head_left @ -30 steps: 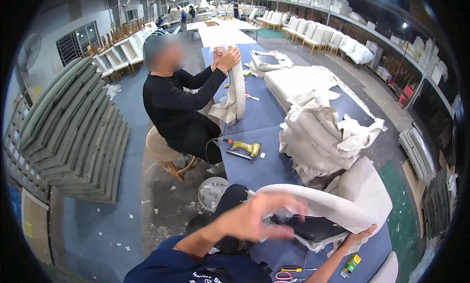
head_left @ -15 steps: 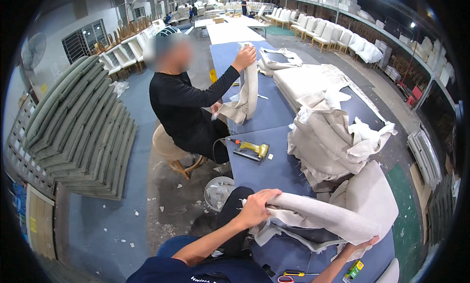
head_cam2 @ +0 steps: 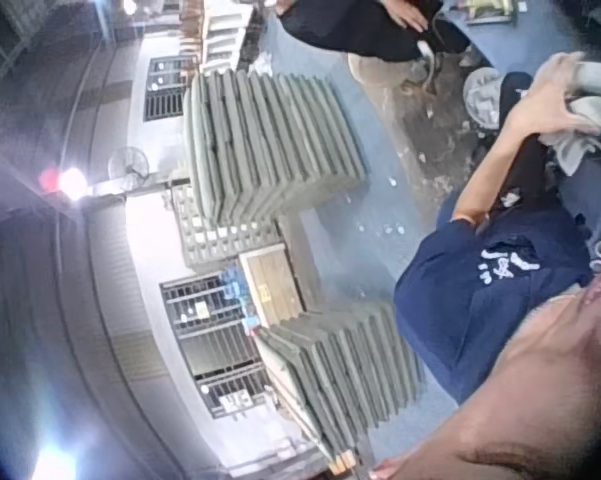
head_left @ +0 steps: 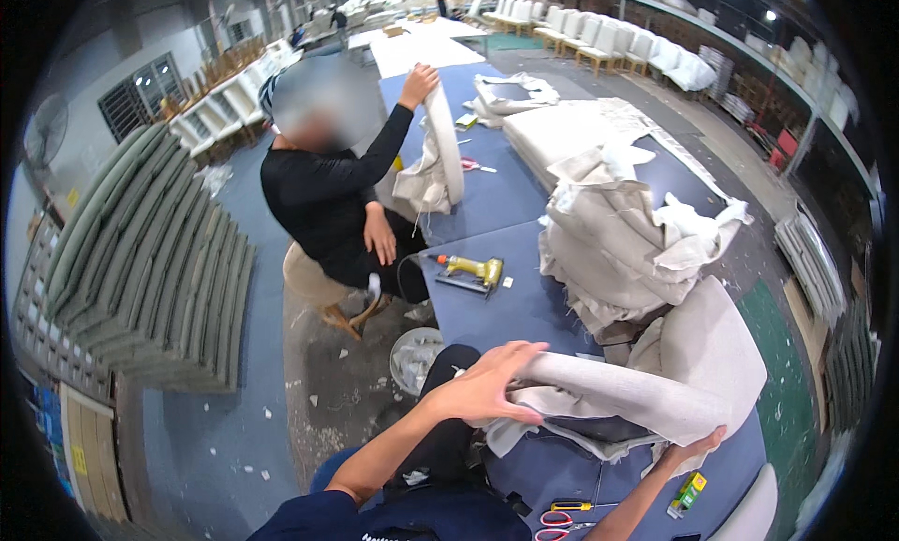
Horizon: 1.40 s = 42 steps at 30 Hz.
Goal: The person is upholstering a chair armrest in a workshop. They use a staple gun to secure white fabric over a foam-covered wooden frame, repeatedly pulling the material taut and stapling it to the underside. The person also uses scissors to trim excess fabric and a screwdriver to adjust the material fit.
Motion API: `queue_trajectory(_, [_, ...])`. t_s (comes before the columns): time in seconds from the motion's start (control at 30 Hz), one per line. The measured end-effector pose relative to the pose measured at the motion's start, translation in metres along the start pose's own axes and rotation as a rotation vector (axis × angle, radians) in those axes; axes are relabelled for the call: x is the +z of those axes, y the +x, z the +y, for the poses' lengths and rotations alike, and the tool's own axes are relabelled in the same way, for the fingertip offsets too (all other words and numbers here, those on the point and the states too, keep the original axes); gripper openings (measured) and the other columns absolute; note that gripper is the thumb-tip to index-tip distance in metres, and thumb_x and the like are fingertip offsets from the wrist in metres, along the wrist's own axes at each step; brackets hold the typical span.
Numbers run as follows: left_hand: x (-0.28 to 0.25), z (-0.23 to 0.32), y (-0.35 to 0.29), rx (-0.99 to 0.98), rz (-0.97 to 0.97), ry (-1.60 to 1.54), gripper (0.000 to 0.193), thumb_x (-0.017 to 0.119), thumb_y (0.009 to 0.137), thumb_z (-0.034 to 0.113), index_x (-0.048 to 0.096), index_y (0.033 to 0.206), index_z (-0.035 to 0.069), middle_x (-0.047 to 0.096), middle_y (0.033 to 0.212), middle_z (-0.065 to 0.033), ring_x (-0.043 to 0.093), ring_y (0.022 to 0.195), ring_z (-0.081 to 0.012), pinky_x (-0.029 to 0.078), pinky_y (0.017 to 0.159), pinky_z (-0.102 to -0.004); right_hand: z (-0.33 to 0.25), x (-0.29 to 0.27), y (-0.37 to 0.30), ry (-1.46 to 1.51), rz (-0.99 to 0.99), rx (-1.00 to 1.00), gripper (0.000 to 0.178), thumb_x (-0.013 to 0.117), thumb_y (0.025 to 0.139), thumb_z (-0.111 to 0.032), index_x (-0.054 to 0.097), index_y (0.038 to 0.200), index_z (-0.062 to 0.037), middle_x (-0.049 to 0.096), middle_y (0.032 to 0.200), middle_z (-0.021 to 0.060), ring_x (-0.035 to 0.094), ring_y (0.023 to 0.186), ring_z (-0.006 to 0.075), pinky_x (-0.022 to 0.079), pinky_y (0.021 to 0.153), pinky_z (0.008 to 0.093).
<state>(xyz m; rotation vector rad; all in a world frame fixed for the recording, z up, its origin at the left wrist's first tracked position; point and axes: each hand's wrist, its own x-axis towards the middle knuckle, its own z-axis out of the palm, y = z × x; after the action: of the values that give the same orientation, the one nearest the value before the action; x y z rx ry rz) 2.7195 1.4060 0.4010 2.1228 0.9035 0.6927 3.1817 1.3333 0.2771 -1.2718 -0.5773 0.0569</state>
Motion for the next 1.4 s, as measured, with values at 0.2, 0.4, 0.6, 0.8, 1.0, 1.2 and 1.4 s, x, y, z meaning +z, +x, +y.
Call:
queue_trajectory(0.2, [0.074, 0.098, 0.163, 0.374, -0.326, -0.132, 0.051, 0.049, 0.106, 0.040, 0.048, 0.142, 0.004, 0.049, 0.140, -0.0260, 0.057, 0.118, -0.0445, 0.044, 0.102, -0.0486, -0.088, 0.066, -0.037, -0.042, 0.111, -0.141, 0.049, 0.041, 0.106, -0.033, 0.059, 0.131, 0.0060, 0.064, 0.124, 0.0195, 0.063, 0.106, 0.0307, 0.049, 0.097, 0.0423])
queue_trajectory(0.4, [0.185, 0.103, 0.298, 0.286, -0.559, 0.021, 0.057, 0.043, 0.103, 0.050, 0.061, 0.125, 0.001, 0.064, 0.123, -0.0300, 0.063, 0.112, -0.0448, 0.046, 0.102, -0.0507, -0.062, 0.096, -0.013, -0.211, 0.157, -0.245, 0.045, 0.041, 0.110, -0.031, 0.060, 0.132, 0.0044, 0.060, 0.128, 0.0175, 0.057, 0.117, 0.0275, 0.044, 0.102, 0.0409])
queue_trajectory(0.6, [0.207, 0.099, 0.299, 0.424, -0.378, 0.200, 0.052, 0.052, 0.097, 0.050, 0.062, 0.121, 0.005, 0.064, 0.119, -0.0299, 0.068, 0.101, -0.0444, 0.050, 0.098, -0.0524, -0.046, 0.116, 0.005, -0.106, 0.220, -0.245, 0.055, 0.039, 0.111, -0.042, 0.056, 0.138, 0.0033, 0.057, 0.134, 0.0181, 0.056, 0.122, 0.0269, 0.042, 0.106, 0.0407])
queue_trajectory(0.8, [0.194, 0.112, 0.270, 0.589, -0.154, 0.295, 0.046, 0.064, 0.089, 0.038, 0.060, 0.121, 0.006, 0.059, 0.120, -0.0334, 0.072, 0.077, -0.0359, 0.057, 0.065, -0.0402, -0.047, 0.101, 0.005, -0.080, 0.111, -0.206, 0.055, 0.040, 0.110, -0.041, 0.054, 0.140, 0.0036, 0.056, 0.137, 0.0185, 0.056, 0.122, 0.0268, 0.041, 0.106, 0.0400])
queue_trajectory(1.0, [0.186, 0.116, 0.259, 0.748, -0.133, 0.436, 0.048, 0.059, 0.095, 0.031, 0.054, 0.134, 0.004, 0.056, 0.135, -0.0305, 0.072, 0.081, -0.0372, 0.056, 0.061, -0.0412, -0.019, -0.054, -0.065, -0.551, -0.056, 0.054, 0.047, 0.058, 0.100, -0.015, 0.050, 0.145, -0.0019, 0.055, 0.132, 0.0179, 0.054, 0.122, 0.0301, 0.044, 0.104, 0.0417])
queue_trajectory(1.2, [0.213, 0.082, 0.276, 1.044, -0.002, 0.169, 0.033, 0.049, 0.102, 0.028, 0.064, 0.114, 0.002, 0.059, 0.130, -0.0268, 0.065, 0.105, -0.0405, 0.055, 0.080, -0.0491, 0.041, -0.263, -0.257, -1.549, 0.089, 0.495, 0.083, 0.078, 0.074, -0.006, 0.043, 0.149, -0.0056, 0.053, 0.123, 0.0219, 0.054, 0.116, 0.0406, 0.045, 0.101, 0.0478])
queue_trajectory(1.4, [0.167, 0.117, 0.332, 0.274, -0.804, -0.051, 0.036, 0.038, 0.108, 0.023, 0.068, 0.111, 0.003, 0.066, 0.098, -0.0070, 0.057, 0.097, -0.0163, 0.044, 0.097, -0.0323, 0.044, -0.251, -0.280, -1.447, 0.228, 0.496, 0.092, 0.077, 0.068, -0.002, 0.037, 0.150, -0.0058, 0.050, 0.123, 0.0227, 0.050, 0.120, 0.0418, 0.043, 0.102, 0.0493])
